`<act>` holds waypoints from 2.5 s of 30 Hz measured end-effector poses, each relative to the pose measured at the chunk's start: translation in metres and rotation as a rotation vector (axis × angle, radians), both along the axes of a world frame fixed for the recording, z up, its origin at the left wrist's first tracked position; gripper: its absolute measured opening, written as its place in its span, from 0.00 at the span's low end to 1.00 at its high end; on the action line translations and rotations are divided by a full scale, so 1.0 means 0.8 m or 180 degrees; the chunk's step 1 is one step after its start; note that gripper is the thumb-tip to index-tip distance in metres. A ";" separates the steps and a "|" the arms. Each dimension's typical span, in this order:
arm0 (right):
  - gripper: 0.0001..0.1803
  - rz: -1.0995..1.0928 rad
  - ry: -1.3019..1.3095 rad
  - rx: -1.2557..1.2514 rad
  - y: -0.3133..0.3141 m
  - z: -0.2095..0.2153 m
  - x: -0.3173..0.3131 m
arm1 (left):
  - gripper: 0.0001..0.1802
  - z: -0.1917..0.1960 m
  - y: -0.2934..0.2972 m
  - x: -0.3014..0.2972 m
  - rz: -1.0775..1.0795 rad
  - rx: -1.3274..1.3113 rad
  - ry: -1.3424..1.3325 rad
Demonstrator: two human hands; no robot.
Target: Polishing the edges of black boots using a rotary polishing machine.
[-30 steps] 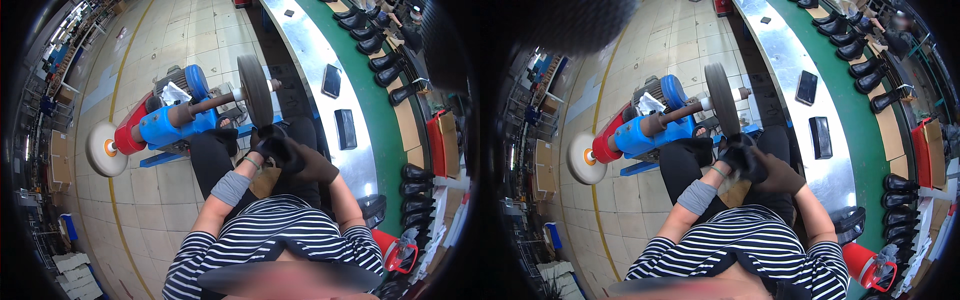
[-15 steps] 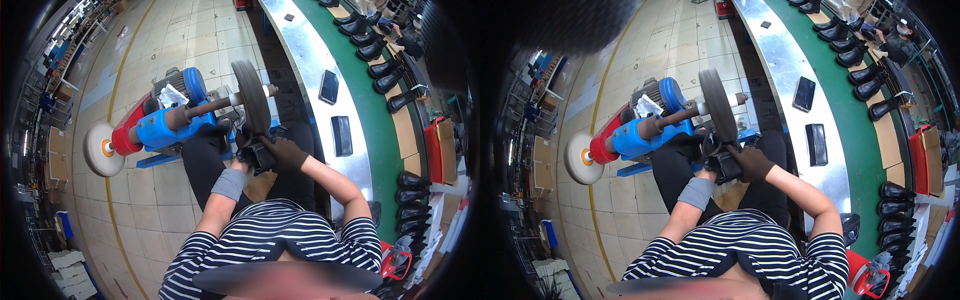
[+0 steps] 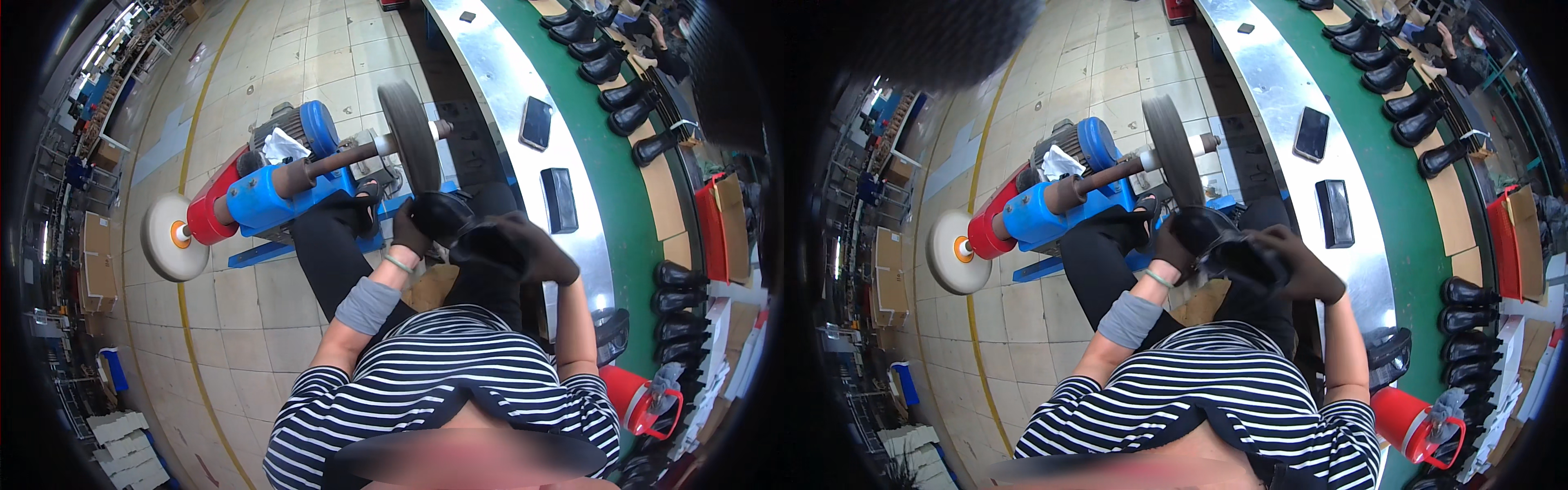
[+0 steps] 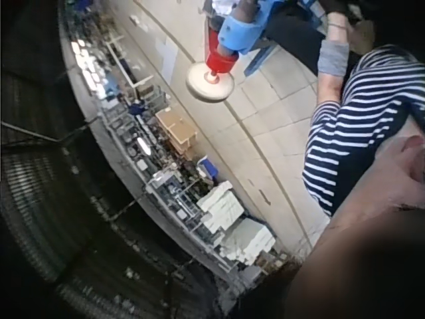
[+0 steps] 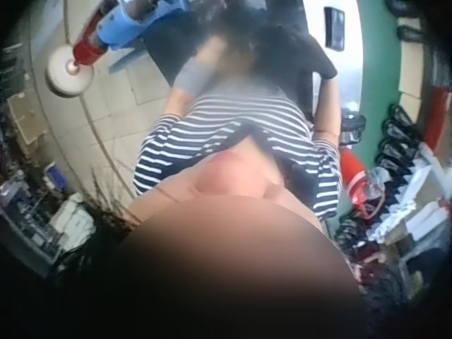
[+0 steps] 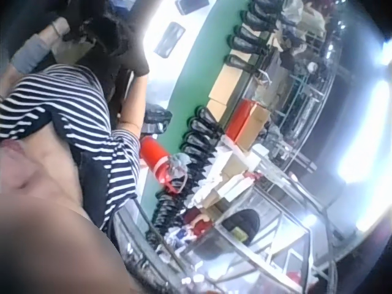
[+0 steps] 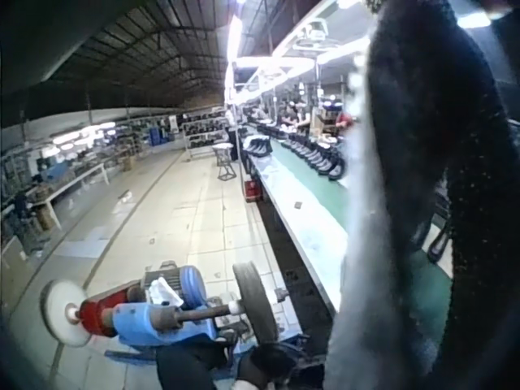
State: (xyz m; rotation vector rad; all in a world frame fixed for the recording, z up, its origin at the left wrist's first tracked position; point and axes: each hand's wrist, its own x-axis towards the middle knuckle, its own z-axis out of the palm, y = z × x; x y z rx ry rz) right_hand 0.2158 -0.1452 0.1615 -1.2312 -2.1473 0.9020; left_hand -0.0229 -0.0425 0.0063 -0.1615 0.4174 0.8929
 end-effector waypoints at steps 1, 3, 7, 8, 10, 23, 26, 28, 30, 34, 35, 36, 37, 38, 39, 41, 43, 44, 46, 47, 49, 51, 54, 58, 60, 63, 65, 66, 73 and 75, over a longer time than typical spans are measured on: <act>0.52 -0.0411 0.0638 -0.0459 -0.010 -0.023 0.020 | 0.18 0.025 -0.012 -0.016 0.0053 0.1692 0.1695; 0.46 -0.1244 0.1131 -0.1096 -0.009 -0.040 0.032 | 0.23 0.035 -0.022 -0.046 0.0079 0.3367 0.3404; 0.31 -0.1705 0.3813 -0.2095 0.003 -0.114 -0.007 | 0.19 0.041 -0.044 -0.105 -0.0951 0.3446 0.2899; 0.32 -0.1809 0.3862 -0.2181 0.004 -0.133 -0.016 | 0.19 0.053 -0.058 -0.111 -0.0944 0.3521 0.2858; 0.28 -0.2056 0.3961 -0.2895 0.002 -0.172 -0.029 | 0.21 0.054 -0.067 -0.113 -0.0957 0.3596 0.2823; 0.21 -0.1536 0.3940 -0.4692 0.142 -0.198 -0.025 | 0.30 -0.017 0.045 -0.054 -0.0681 0.4635 0.3219; 0.21 -0.1169 0.3382 -0.4888 0.160 -0.197 -0.022 | 0.27 -0.028 0.042 -0.055 -0.0401 0.5304 0.3829; 0.20 -0.1310 0.3331 -0.4904 0.174 -0.209 -0.024 | 0.22 -0.033 0.036 -0.051 -0.0550 0.1625 0.0201; 0.20 -0.1411 0.3237 -0.4962 0.189 -0.207 -0.031 | 0.21 -0.036 0.037 -0.062 -0.0468 0.1614 -0.0475; 0.22 -0.1226 0.2965 -0.4793 0.217 -0.226 -0.033 | 0.20 -0.011 0.038 -0.056 -0.0652 0.0984 -0.0035; 0.23 -0.1507 0.2939 -0.4531 0.223 -0.237 -0.034 | 0.19 0.010 0.040 -0.049 -0.0813 0.0859 0.0463; 0.23 -0.1493 0.2921 -0.4556 0.229 -0.239 -0.037 | 0.19 0.029 0.042 -0.044 -0.0950 0.0727 0.0966; 0.23 -0.1280 0.3277 -0.4470 0.234 -0.242 -0.040 | 0.19 0.043 0.043 -0.040 -0.1087 0.0586 0.1468; 0.23 -0.1047 0.3620 -0.4377 0.239 -0.243 -0.046 | 0.19 0.048 0.043 -0.039 -0.1207 0.0437 0.1973; 0.25 -0.1105 0.3750 -0.4211 0.241 -0.246 -0.053 | 0.17 0.038 0.034 -0.036 -0.0834 0.0447 0.1719; 0.27 -0.1248 0.3748 -0.3947 0.248 -0.263 -0.070 | 0.19 -0.024 0.036 -0.040 -0.0624 0.0329 0.1777; 0.36 -0.1369 0.3662 -0.3602 0.253 -0.297 -0.063 | 0.21 -0.045 0.039 -0.030 -0.0495 0.0235 0.1809; 0.36 -0.1342 0.3661 -0.3638 0.254 -0.299 -0.072 | 0.20 -0.046 0.037 -0.033 -0.0241 0.0271 0.1821; 0.42 -0.1274 0.3891 -0.3487 0.259 -0.303 -0.097 | 0.19 -0.047 0.034 -0.038 0.0037 0.0291 0.1853; 0.46 -0.1272 0.3748 -0.2918 0.262 -0.308 -0.105 | 0.19 -0.040 0.034 -0.035 0.0120 0.0120 0.1779; 0.45 -0.1243 0.3844 -0.2938 0.267 -0.314 -0.111 | 0.18 -0.040 0.032 -0.035 0.0217 -0.0053 0.1706; 0.45 -0.1253 0.3941 -0.2918 0.273 -0.327 -0.105 | 0.17 -0.054 0.031 -0.030 0.0122 -0.0085 0.1077; 0.43 -0.1431 0.3555 -0.2729 0.271 -0.330 -0.100 | 0.16 -0.041 0.008 -0.018 0.0123 -0.0244 0.1218; 0.38 -0.1273 0.3299 -0.2164 0.253 -0.281 -0.127 | 0.13 -0.058 -0.021 -0.030 0.0199 -0.0463 0.0894; 0.33 -0.1119 0.3318 -0.2202 0.244 -0.249 -0.131 | 0.15 -0.069 -0.029 -0.030 0.0252 -0.0536 0.0670; 0.25 -0.0863 0.2689 -0.0989 0.253 -0.290 -0.109 | 0.12 -0.071 -0.040 -0.017 0.0163 -0.0648 0.0553; 0.24 -0.0760 0.2729 -0.0995 0.250 -0.296 -0.102 | 0.10 -0.073 -0.057 -0.012 0.0187 0.0783 0.2165; 0.24 -0.0669 0.2762 -0.1009 0.248 -0.295 -0.101 | 0.09 -0.074 -0.062 -0.012 0.0189 0.2237 0.3741; 0.19 -0.1215 0.2279 -0.0434 0.220 -0.308 -0.068 | 0.10 -0.031 -0.016 -0.002 0.0223 -0.0499 0.1315; 0.19 -0.1447 0.1944 0.0191 0.204 -0.336 -0.021 | 0.11 -0.005 -0.004 0.025 -0.0280 -0.0961 0.1316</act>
